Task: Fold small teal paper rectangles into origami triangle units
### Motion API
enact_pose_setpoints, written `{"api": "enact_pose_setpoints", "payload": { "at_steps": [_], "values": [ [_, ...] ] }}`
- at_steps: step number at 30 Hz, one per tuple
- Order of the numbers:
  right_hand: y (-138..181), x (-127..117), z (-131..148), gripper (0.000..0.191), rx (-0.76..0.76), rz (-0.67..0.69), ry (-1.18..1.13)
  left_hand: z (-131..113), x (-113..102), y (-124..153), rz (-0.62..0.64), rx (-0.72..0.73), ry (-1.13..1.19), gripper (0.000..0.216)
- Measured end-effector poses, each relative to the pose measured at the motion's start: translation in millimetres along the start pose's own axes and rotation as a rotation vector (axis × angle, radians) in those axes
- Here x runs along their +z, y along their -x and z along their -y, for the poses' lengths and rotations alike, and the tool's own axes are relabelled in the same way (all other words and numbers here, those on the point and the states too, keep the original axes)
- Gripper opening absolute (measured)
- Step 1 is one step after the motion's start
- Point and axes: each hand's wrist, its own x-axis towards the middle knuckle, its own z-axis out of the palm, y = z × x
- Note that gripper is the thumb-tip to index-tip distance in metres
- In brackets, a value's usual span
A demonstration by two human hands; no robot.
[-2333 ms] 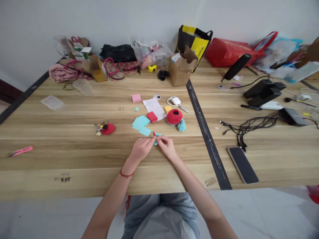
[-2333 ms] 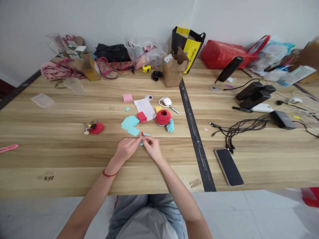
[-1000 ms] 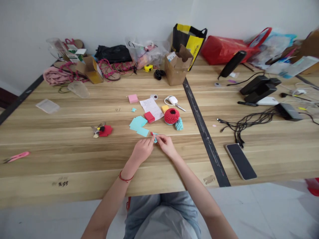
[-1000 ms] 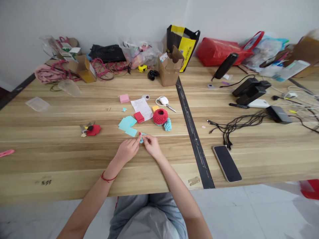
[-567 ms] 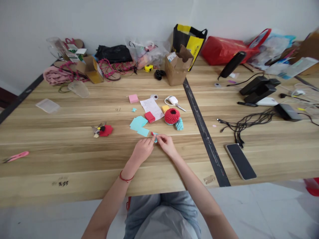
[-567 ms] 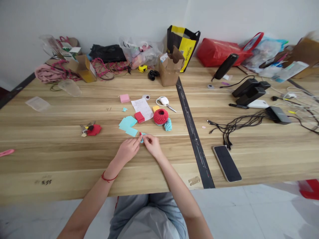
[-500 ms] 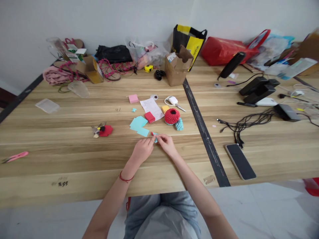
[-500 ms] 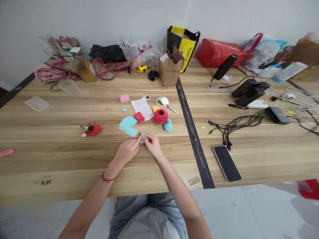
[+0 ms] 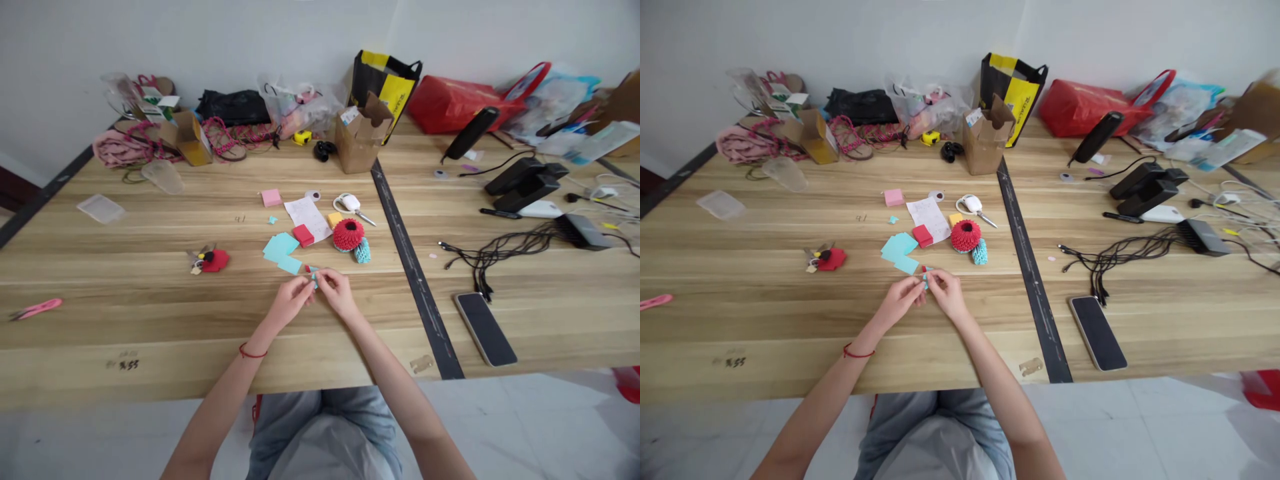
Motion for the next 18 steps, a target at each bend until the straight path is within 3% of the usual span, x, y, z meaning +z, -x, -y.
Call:
{"api": "enact_pose_setpoints", "payload": {
  "at_steps": [8, 18],
  "values": [
    [-1.1, -0.1, -3.4, 0.021, 0.003, -0.003, -0.023, 5.3, -1.0, -3.4, -0.081, 0.065, -0.067, 0.019],
    [-0.9, -2.0, 1.2, 0.020, 0.003, 0.011, -0.073, 3.0, 0.8, -2.8, -0.076, 0.093, -0.150, 0.018]
  ]
}}
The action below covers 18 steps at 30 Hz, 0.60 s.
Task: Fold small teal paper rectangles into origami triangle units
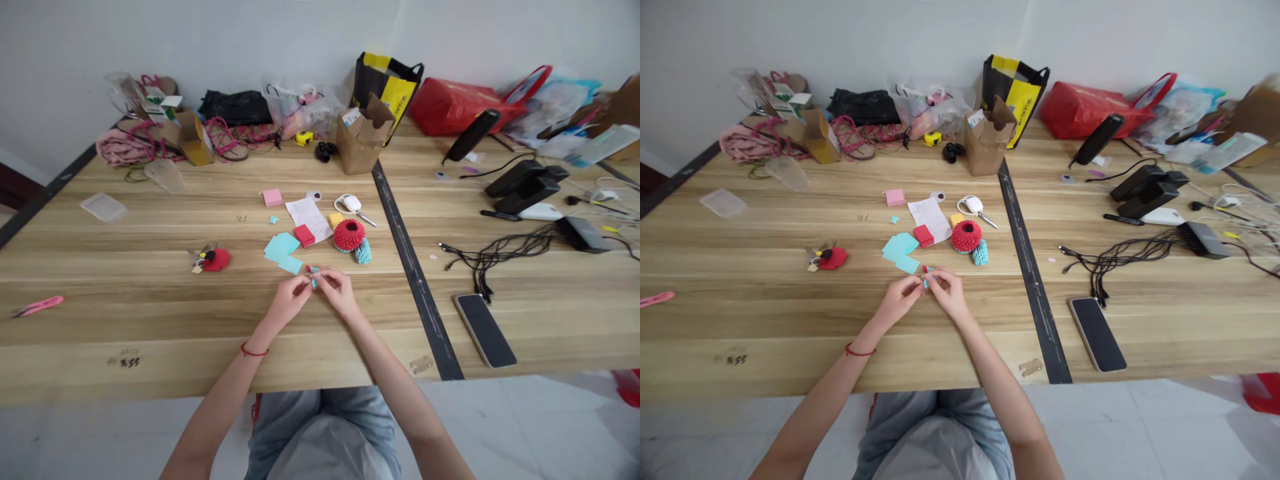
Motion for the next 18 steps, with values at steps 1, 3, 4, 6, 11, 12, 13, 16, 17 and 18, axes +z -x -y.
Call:
{"api": "enact_pose_setpoints", "payload": {
  "at_steps": [1, 3, 4, 6, 11, 12, 13, 16, 17, 18],
  "values": [
    [-0.1, 0.0, 0.2, 0.020, 0.001, 0.000, -0.006, -0.6, 0.2, 0.1, 0.002, 0.005, 0.000, 0.018],
    [-0.2, 0.8, -0.3, 0.021, 0.020, -0.017, -0.021, -1.6, 0.3, 0.3, -0.001, 0.006, 0.001, 0.018],
    [-0.3, 1.6, -1.0, 0.021, 0.040, -0.025, -0.034, -1.9, 0.0, 0.5, -0.010, 0.002, -0.001, 0.017],
    [-0.5, 3.5, -2.7, 0.024, 0.096, -0.016, -0.075, -1.8, -1.7, 0.6, -0.033, -0.007, -0.011, 0.017],
    [-0.5, 4.9, -5.7, 0.029, 0.171, 0.038, -0.079, -0.7, -9.0, -0.4, -0.080, -0.024, -0.033, 0.020],
    [-0.5, 4.4, -5.5, 0.029, 0.166, 0.045, -0.071, -0.9, -10.2, -0.8, -0.083, -0.033, -0.024, 0.020],
    [-0.7, 3.8, -4.9, 0.030, 0.166, 0.056, -0.075, -1.5, -11.2, -1.3, -0.078, -0.042, -0.003, 0.021],
    [-1.3, 2.2, -1.1, 0.033, 0.192, 0.097, -0.136, -4.9, -13.3, -3.1, -0.034, -0.056, 0.109, 0.023],
    [-1.5, 1.8, 0.5, 0.033, 0.200, 0.114, -0.153, -6.1, -13.8, -3.7, -0.018, -0.055, 0.141, 0.024],
    [-1.6, 1.5, 2.1, 0.033, 0.205, 0.132, -0.165, -7.3, -14.4, -4.2, -0.005, -0.052, 0.163, 0.025]
  ]
}}
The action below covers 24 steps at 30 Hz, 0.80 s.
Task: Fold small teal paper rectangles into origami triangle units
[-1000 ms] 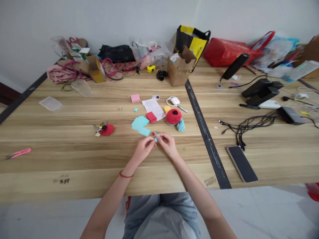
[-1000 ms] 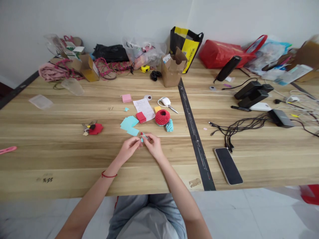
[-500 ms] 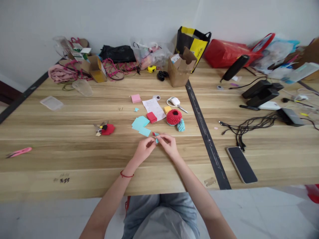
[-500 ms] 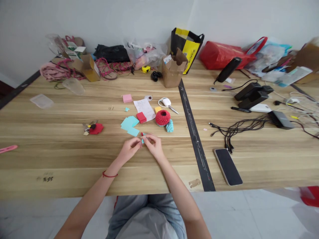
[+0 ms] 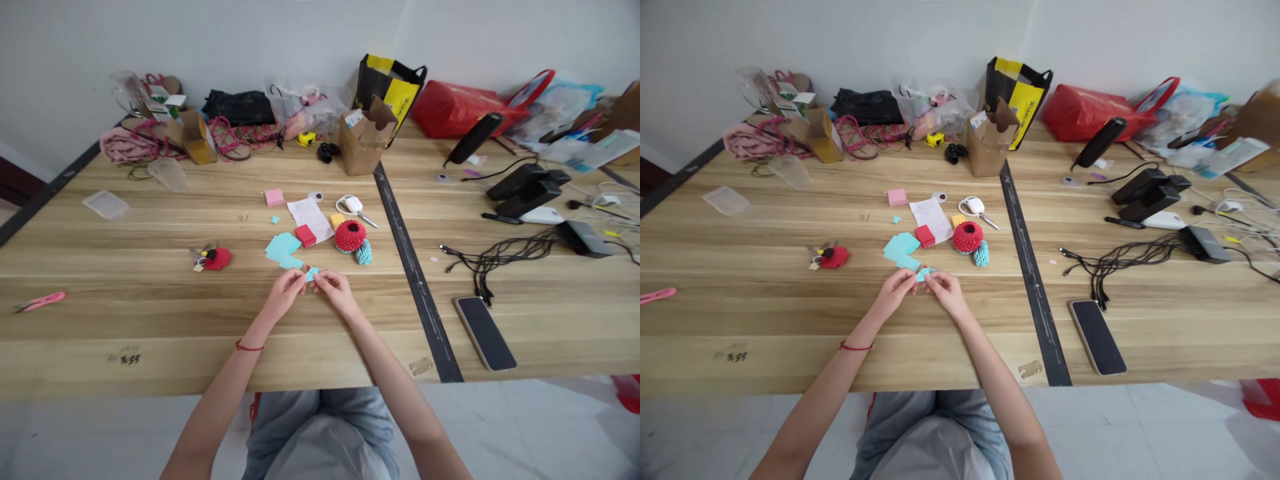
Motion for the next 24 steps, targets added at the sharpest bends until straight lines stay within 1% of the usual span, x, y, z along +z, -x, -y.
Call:
{"api": "enact_pose_setpoints", "payload": {
  "at_steps": [3, 9, 12, 15, 17, 20, 22, 24],
  "values": [
    [1.0, 0.4, 2.7, 0.033, 0.003, 0.053, -0.005, -2.8, -1.7, -0.7, 0.023, 0.015, 0.004, 0.029],
    [2.2, -0.6, 1.0, 0.032, 0.007, 0.113, 0.017, -4.8, -5.1, 0.8, 0.053, 0.057, -0.110, 0.031],
    [2.6, -1.5, 1.3, 0.031, -0.009, 0.125, 0.049, -3.5, -5.2, 0.9, 0.023, 0.070, -0.145, 0.028],
    [3.2, -1.3, 1.8, 0.031, -0.042, 0.103, 0.124, -0.1, -5.1, 0.1, -0.032, 0.113, -0.206, 0.024],
    [3.7, -0.5, 1.4, 0.032, -0.055, 0.085, 0.176, 2.7, -5.1, 0.1, -0.090, 0.183, -0.309, 0.021],
    [4.1, 1.3, -0.3, 0.032, -0.050, 0.074, 0.208, 7.6, -6.0, 1.7, -0.169, 0.342, -0.543, 0.019],
    [3.9, 2.5, -2.0, 0.033, -0.036, 0.084, 0.178, 11.3, -7.7, 3.4, -0.182, 0.450, -0.679, 0.019],
    [3.2, 3.3, -3.6, 0.034, -0.015, 0.105, 0.102, 14.6, -10.0, 4.9, -0.173, 0.546, -0.758, 0.018]
  ]
}}
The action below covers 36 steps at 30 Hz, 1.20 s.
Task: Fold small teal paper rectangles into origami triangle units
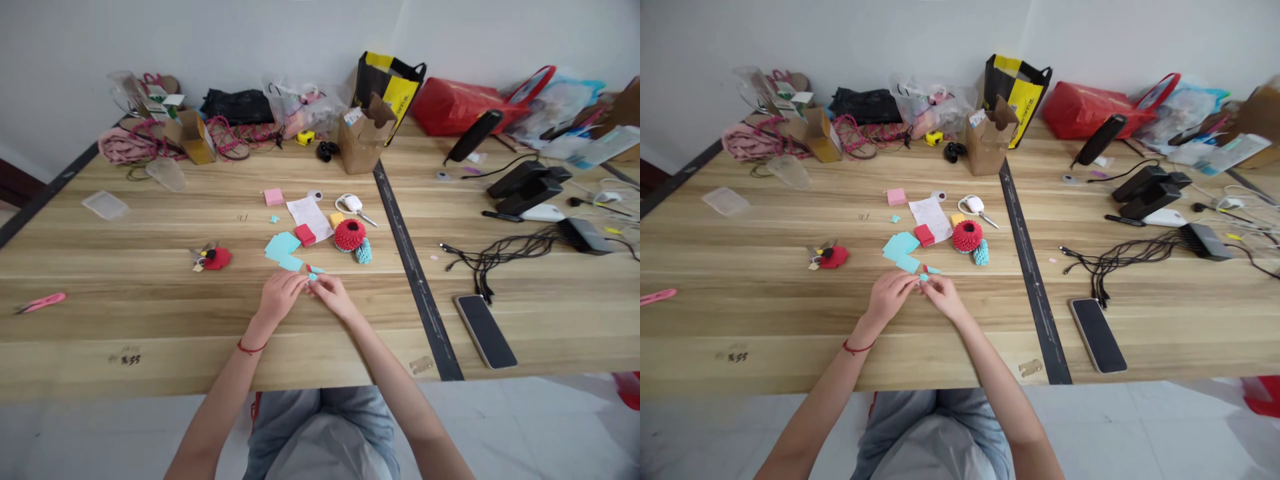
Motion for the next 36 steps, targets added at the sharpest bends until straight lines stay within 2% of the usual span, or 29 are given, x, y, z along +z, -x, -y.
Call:
{"api": "enact_pose_setpoints", "payload": {
  "at_steps": [4, 13, 22, 25, 29, 32, 36],
  "values": [
    [-1.8, -1.1, -1.3, 0.033, 0.038, 0.030, -0.148, 2.9, -1.7, 2.0, 0.001, 0.110, -0.006, 0.018],
    [-2.1, -7.1, -1.8, 0.027, 0.096, 0.025, -0.279, -3.0, -10.6, -5.8, 0.038, 0.142, 0.163, 0.018],
    [-1.0, -9.8, 3.9, 0.033, 0.071, 0.052, -0.188, 0.6, -10.6, -3.0, 0.093, 0.093, 0.269, 0.022],
    [0.0, -9.6, 7.5, 0.034, 0.036, 0.047, -0.142, -4.6, -12.5, -6.2, 0.062, 0.028, 0.343, 0.020],
    [1.5, -7.6, 13.0, 0.035, -0.029, -0.019, -0.054, -12.7, -14.6, -10.6, 0.019, -0.203, 0.507, 0.022],
    [2.1, -5.5, 13.4, 0.032, -0.061, -0.065, -0.032, -15.6, -14.4, -11.6, 0.091, -0.318, 0.534, 0.031],
    [1.0, -3.1, 8.8, 0.029, -0.047, -0.134, -0.093, -16.4, -11.7, -11.3, 0.217, -0.305, 0.457, 0.032]
  ]
}}
